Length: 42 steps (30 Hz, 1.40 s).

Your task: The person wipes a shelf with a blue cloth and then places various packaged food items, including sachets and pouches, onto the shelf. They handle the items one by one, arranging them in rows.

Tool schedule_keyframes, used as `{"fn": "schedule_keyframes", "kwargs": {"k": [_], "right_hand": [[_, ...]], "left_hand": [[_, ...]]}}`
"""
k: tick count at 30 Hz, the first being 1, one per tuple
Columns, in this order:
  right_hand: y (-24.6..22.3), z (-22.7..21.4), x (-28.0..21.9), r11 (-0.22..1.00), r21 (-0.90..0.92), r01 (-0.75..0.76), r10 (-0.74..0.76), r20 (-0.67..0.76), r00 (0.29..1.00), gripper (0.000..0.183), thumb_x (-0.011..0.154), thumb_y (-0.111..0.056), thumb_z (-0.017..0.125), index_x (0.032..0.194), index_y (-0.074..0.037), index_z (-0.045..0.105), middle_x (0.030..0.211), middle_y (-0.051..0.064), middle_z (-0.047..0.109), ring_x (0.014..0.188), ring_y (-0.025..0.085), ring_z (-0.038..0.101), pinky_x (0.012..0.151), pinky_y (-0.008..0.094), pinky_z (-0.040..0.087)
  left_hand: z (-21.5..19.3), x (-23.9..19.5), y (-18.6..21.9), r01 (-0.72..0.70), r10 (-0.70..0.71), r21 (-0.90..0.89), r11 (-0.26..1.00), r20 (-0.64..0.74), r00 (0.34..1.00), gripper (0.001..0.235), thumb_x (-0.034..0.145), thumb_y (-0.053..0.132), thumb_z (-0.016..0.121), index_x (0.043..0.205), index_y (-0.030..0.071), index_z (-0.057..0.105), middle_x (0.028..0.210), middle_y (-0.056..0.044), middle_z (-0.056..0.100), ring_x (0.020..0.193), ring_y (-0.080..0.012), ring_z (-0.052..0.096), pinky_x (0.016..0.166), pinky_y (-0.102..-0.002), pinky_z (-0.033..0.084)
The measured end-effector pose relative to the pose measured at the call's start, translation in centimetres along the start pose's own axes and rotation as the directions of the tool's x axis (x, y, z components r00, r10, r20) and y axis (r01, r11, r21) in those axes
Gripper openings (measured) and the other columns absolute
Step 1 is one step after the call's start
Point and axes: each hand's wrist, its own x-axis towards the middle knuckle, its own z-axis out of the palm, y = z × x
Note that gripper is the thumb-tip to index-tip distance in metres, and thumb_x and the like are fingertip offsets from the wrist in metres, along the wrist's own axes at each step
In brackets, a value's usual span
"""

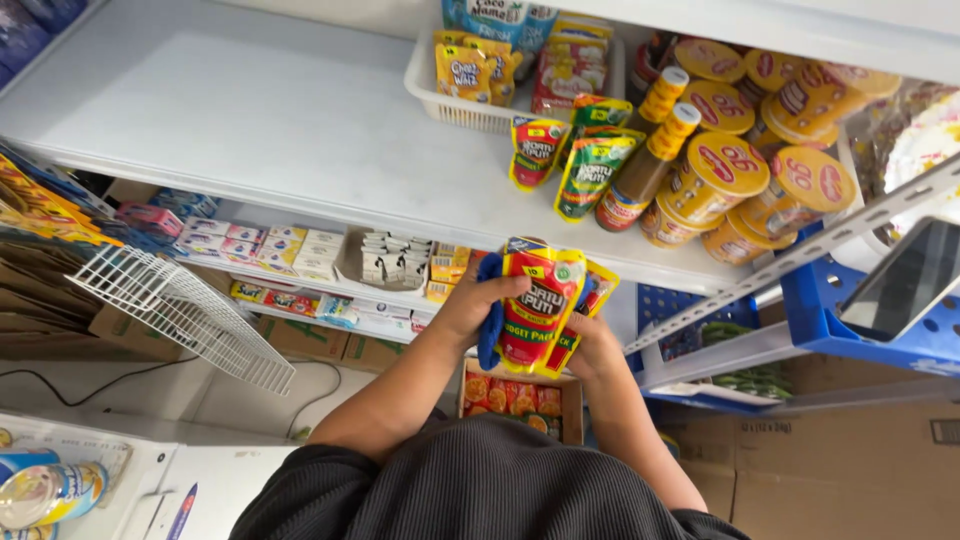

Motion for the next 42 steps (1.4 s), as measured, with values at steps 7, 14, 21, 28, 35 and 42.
{"fn": "schedule_keyframes", "kwargs": {"k": [7,14,21,28,35,42], "right_hand": [[-0.3,0.6,1.3,0.987,-0.16,-0.02,-0.018,-0.231,0.973,0.042,0.08,0.003,0.075,0.12,-0.005,0.066,0.103,0.022,0.073,0.088,0.045,0.073,0.081,0.062,0.058],[-4.9,1.8,1.6,0.937,-0.339,0.085,-0.236,-0.433,0.87,0.046,0.079,0.002,0.077,0.122,-0.003,0.061,0.097,0.013,0.069,0.081,0.031,0.071,0.074,0.049,0.06],[-7.5,0.7,0.7,0.877,-0.479,0.033,-0.298,-0.489,0.82,0.04,0.081,-0.003,0.081,0.118,-0.005,0.064,0.093,0.011,0.069,0.075,0.027,0.07,0.067,0.044,0.06],[-6.5,3.2,0.7,0.883,-0.47,0.007,-0.263,-0.482,0.836,0.037,0.082,-0.005,0.082,0.113,-0.003,0.064,0.087,0.011,0.068,0.072,0.026,0.069,0.066,0.043,0.059],[-5.1,0.3,1.5,0.891,-0.453,-0.023,-0.218,-0.473,0.854,0.038,0.081,-0.005,0.083,0.113,-0.005,0.064,0.087,0.014,0.07,0.072,0.03,0.072,0.066,0.047,0.06],[-5.4,2.0,1.8,0.902,-0.427,-0.059,-0.165,-0.468,0.868,0.04,0.08,-0.004,0.084,0.115,-0.005,0.064,0.09,0.015,0.071,0.075,0.032,0.073,0.069,0.046,0.061]], "left_hand": [[0.9,1.6,2.9,-0.227,0.153,0.259,0.939,0.277,0.949,0.023,0.076,0.007,0.086,0.097,0.005,0.08,0.124,-0.014,0.066,0.112,-0.0238,0.064,0.102,-0.039,0.047],[-2.8,7.4,4.0,-0.255,0.121,0.549,0.796,0.268,0.956,0.015,0.081,0.021,0.087,0.093,0.016,0.08,0.119,-0.009,0.067,0.113,-0.0269,0.056,0.104,-0.043,0.039],[-4.4,13.5,2.2,-0.33,0.355,0.418,0.847,0.019,0.935,0.02,0.101,0.018,0.069,0.117,0.006,0.07,0.108,-0.008,0.073,0.101,-0.0162,0.068,0.096,-0.037,0.053],[-6.4,16.2,-2.4,-0.44,0.466,0.499,0.747,0.079,0.881,0.016,0.103,0.018,0.067,0.115,0.007,0.07,0.118,-0.007,0.065,0.116,-0.0132,0.059,0.104,-0.035,0.047],[-7.5,16.3,-1.6,-0.325,0.369,0.666,0.671,0.081,0.926,0.067,0.066,0.002,0.09,0.125,0.002,0.057,0.129,-0.016,0.048,0.125,-0.0381,0.055,0.108,-0.048,0.048],[-6.0,16.4,-0.1,-0.23,0.23,0.749,0.621,0.106,0.967,0.132,0.055,0.006,0.095,0.157,-0.002,0.012,0.153,-0.036,0.03,0.143,-0.0568,0.033,0.118,-0.065,0.032]]}}
